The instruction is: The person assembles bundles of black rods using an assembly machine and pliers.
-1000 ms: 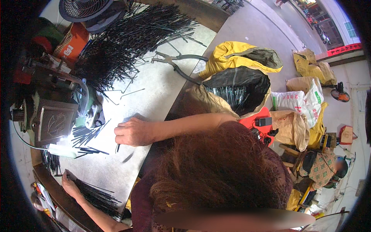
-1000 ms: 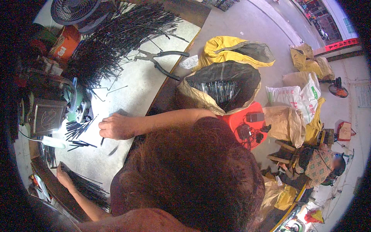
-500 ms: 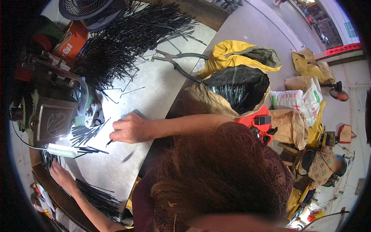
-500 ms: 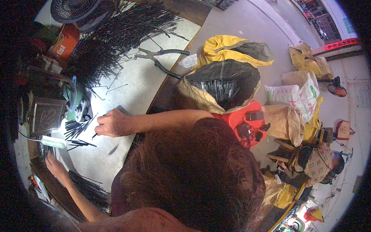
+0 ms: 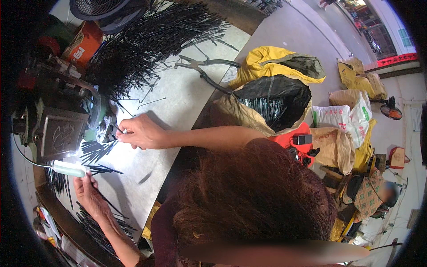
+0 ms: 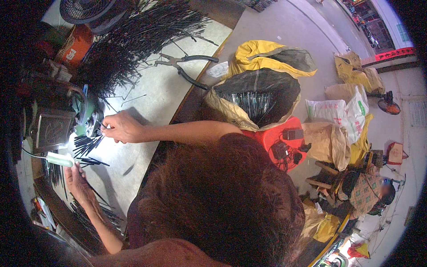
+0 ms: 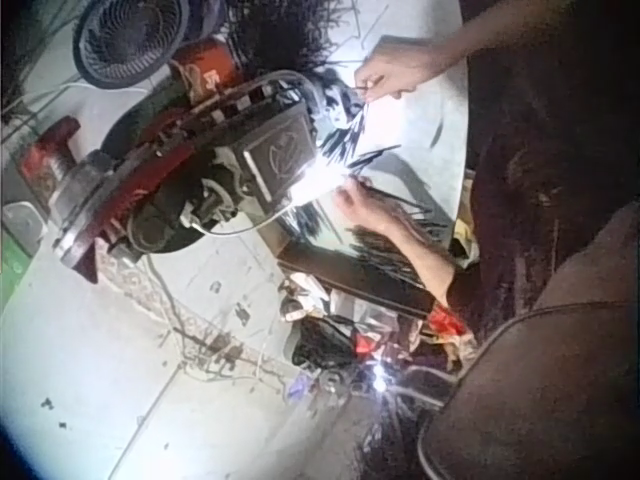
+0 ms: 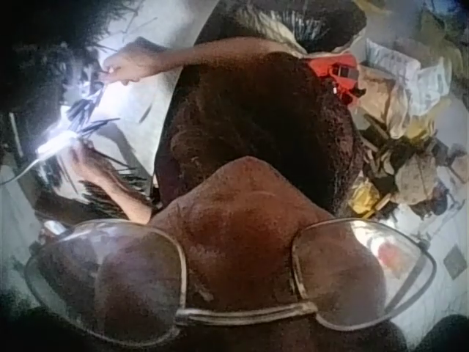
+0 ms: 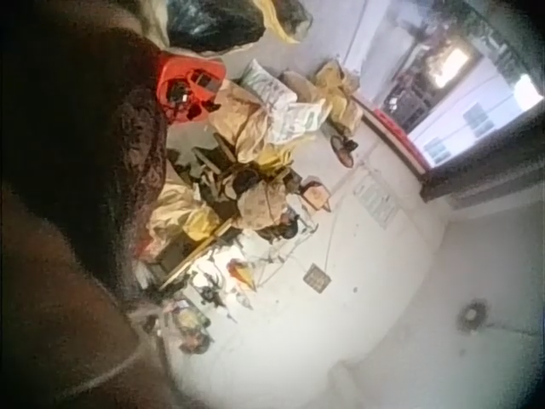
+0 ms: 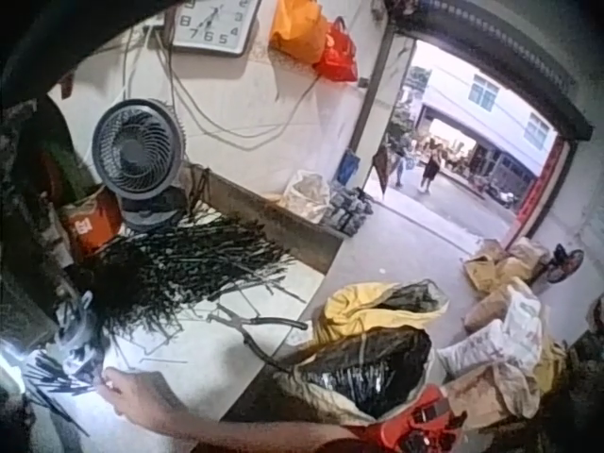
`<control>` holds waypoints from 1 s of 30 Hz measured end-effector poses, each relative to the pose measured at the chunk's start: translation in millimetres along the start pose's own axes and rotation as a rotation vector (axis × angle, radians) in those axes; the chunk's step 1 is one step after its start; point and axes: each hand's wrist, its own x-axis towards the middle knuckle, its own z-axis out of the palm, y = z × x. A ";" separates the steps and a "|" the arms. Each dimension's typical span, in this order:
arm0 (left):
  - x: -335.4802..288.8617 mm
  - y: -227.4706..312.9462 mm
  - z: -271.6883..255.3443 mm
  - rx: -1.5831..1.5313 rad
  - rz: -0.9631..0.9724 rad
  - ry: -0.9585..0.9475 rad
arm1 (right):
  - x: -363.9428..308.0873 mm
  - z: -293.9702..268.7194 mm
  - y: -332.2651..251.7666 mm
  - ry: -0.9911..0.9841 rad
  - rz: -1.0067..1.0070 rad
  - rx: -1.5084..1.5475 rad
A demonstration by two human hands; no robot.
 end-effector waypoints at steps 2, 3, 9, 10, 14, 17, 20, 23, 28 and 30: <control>-1.1 -1.4 12.9 -0.244 -0.283 -0.003 | 8.7 0.9 4.9 -0.045 -0.002 0.097; -4.6 2.5 23.0 -0.299 -0.356 0.015 | 9.6 4.2 2.2 -0.078 0.021 0.144; 1.9 -30.1 44.6 -0.333 -0.410 0.187 | 18.9 25.7 16.9 -0.234 0.026 0.297; 7.3 -50.1 37.0 -0.352 -0.401 0.293 | 23.3 23.8 13.4 -0.230 0.076 0.272; 21.3 -47.0 74.0 -0.453 -0.247 0.136 | 35.7 10.7 8.4 -0.168 0.090 0.191; 18.2 -47.6 96.2 -0.480 -0.176 0.113 | 45.5 14.3 6.6 -0.200 0.061 0.234; 15.6 -47.2 98.1 -0.556 -0.129 0.081 | 49.4 21.4 6.0 -0.275 0.072 0.244; 20.5 -59.9 93.9 -0.587 -0.103 0.008 | 53.0 23.6 9.3 -0.288 0.085 0.243; 24.0 -58.2 98.3 -0.604 -0.135 0.020 | 53.3 27.5 7.3 -0.198 0.035 0.284; 23.7 -60.3 98.5 -0.612 -0.130 0.039 | 52.1 28.7 7.4 -0.166 0.026 0.294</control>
